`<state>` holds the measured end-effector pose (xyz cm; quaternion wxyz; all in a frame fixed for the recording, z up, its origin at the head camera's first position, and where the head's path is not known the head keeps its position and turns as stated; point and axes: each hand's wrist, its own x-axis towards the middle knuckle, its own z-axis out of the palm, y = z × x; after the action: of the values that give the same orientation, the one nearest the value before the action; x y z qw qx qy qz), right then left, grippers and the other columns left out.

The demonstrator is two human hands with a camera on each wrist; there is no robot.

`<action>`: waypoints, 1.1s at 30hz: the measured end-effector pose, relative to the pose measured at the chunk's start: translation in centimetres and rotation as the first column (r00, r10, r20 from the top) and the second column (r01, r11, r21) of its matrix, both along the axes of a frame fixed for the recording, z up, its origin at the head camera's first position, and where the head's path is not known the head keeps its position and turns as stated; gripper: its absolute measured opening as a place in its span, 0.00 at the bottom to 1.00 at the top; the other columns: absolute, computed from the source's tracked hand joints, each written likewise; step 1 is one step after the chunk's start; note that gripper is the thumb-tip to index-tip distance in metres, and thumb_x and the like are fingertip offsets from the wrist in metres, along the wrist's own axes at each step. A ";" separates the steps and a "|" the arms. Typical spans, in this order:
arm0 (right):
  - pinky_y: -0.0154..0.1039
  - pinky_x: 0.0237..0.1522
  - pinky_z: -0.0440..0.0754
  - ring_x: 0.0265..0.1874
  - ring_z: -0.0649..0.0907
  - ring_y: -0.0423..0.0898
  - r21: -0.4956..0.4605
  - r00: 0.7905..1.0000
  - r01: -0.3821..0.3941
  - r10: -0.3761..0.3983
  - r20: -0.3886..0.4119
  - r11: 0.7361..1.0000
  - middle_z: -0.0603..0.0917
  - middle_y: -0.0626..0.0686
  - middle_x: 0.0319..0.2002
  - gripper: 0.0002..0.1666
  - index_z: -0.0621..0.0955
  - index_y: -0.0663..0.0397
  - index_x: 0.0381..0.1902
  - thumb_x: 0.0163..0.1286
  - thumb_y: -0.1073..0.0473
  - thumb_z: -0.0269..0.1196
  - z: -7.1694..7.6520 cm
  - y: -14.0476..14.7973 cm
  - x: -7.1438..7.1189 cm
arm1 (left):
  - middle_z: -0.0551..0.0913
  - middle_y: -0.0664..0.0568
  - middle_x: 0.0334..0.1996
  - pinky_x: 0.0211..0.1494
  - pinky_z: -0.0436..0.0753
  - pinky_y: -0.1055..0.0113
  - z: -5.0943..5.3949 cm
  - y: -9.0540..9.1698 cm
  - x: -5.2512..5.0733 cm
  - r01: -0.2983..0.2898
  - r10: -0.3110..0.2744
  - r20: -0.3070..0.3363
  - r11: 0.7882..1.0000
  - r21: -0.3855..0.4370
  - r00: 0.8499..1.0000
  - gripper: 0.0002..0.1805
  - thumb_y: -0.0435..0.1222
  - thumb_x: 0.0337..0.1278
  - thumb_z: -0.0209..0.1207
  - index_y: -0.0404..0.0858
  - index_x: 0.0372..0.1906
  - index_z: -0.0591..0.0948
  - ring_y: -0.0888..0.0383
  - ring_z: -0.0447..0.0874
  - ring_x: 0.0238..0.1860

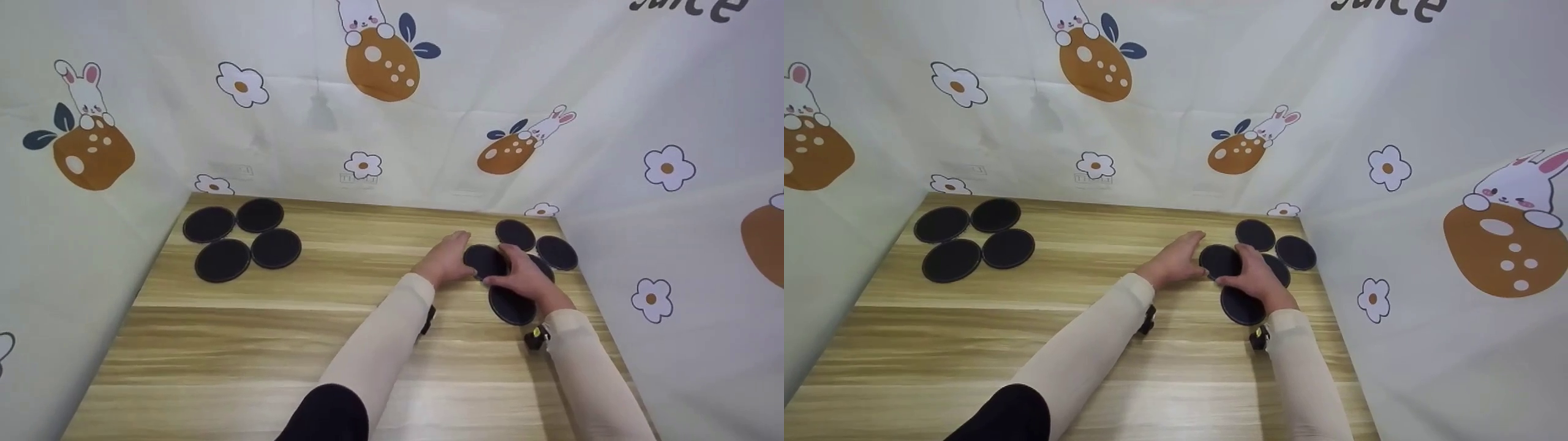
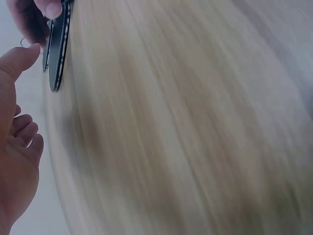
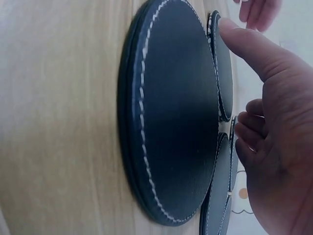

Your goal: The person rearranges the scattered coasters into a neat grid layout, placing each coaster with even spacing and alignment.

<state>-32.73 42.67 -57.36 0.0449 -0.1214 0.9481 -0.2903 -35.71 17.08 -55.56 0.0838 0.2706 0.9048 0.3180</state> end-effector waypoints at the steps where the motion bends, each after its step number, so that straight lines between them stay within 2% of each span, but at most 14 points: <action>1: 0.66 0.82 0.61 0.81 0.66 0.72 0.007 1.000 -0.004 0.004 -0.004 1.000 0.64 0.76 0.81 0.66 0.63 0.75 0.83 0.64 0.41 0.83 0.0 0.0 0.0 | 0.63 0.41 0.86 0.86 0.60 0.63 0.0 0.3 0.1 0.006 -0.006 0.004 1.000 -0.014 1.000 0.52 0.44 0.67 0.76 0.34 0.87 0.61 0.47 0.62 0.85; 8: 0.68 0.82 0.60 0.80 0.66 0.73 0.041 1.000 -0.021 0.022 -0.019 0.999 0.66 0.77 0.80 0.65 0.64 0.76 0.82 0.64 0.42 0.83 -0.3 -0.3 0.3 | 0.63 0.41 0.86 0.85 0.62 0.64 -0.7 1.8 0.5 0.017 -0.020 -0.027 0.992 -0.121 0.999 0.56 0.49 0.65 0.76 0.33 0.88 0.59 0.47 0.63 0.85; 14: 0.67 0.81 0.62 0.80 0.67 0.73 0.072 1.000 -0.024 0.026 -0.016 0.997 0.66 0.76 0.80 0.64 0.65 0.74 0.82 0.65 0.42 0.82 -0.4 -0.4 0.1 | 0.61 0.42 0.87 0.85 0.60 0.66 -1.1 2.1 0.2 0.016 -0.018 -0.013 0.989 -0.149 1.000 0.57 0.51 0.66 0.75 0.33 0.89 0.58 0.49 0.61 0.86; 21: 0.66 0.82 0.62 0.81 0.66 0.71 0.090 1.000 -0.023 0.022 0.009 0.996 0.67 0.74 0.81 0.64 0.64 0.72 0.83 0.66 0.40 0.81 0.1 -0.7 0.0 | 0.66 0.43 0.85 0.83 0.65 0.66 -1.1 1.8 0.0 0.046 -0.052 -0.040 0.989 -0.143 0.998 0.54 0.52 0.65 0.76 0.34 0.86 0.63 0.50 0.65 0.84; 28: 0.64 0.81 0.64 0.79 0.70 0.69 0.051 0.998 -0.052 0.053 -0.016 0.997 0.72 0.72 0.78 0.60 0.68 0.72 0.81 0.65 0.45 0.83 0.1 -0.6 -0.4 | 0.64 0.43 0.86 0.85 0.61 0.65 -1.7 2.0 -0.9 0.111 -0.118 -0.041 0.984 -0.136 0.992 0.53 0.55 0.65 0.76 0.38 0.86 0.66 0.50 0.62 0.86; 33: 0.63 0.81 0.65 0.78 0.72 0.68 0.040 0.998 -0.063 0.064 -0.028 0.997 0.74 0.72 0.77 0.58 0.69 0.73 0.80 0.65 0.47 0.84 -0.1 -0.5 -0.4 | 0.71 0.46 0.82 0.84 0.65 0.64 -2.1 2.1 -1.1 0.135 -0.143 -0.063 0.983 -0.124 0.988 0.48 0.52 0.63 0.77 0.41 0.83 0.72 0.51 0.69 0.82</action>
<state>-33.10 42.21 -57.48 0.0426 -0.1547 0.9499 -0.2683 -36.79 19.22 -57.64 0.0892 0.3389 0.9035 0.2467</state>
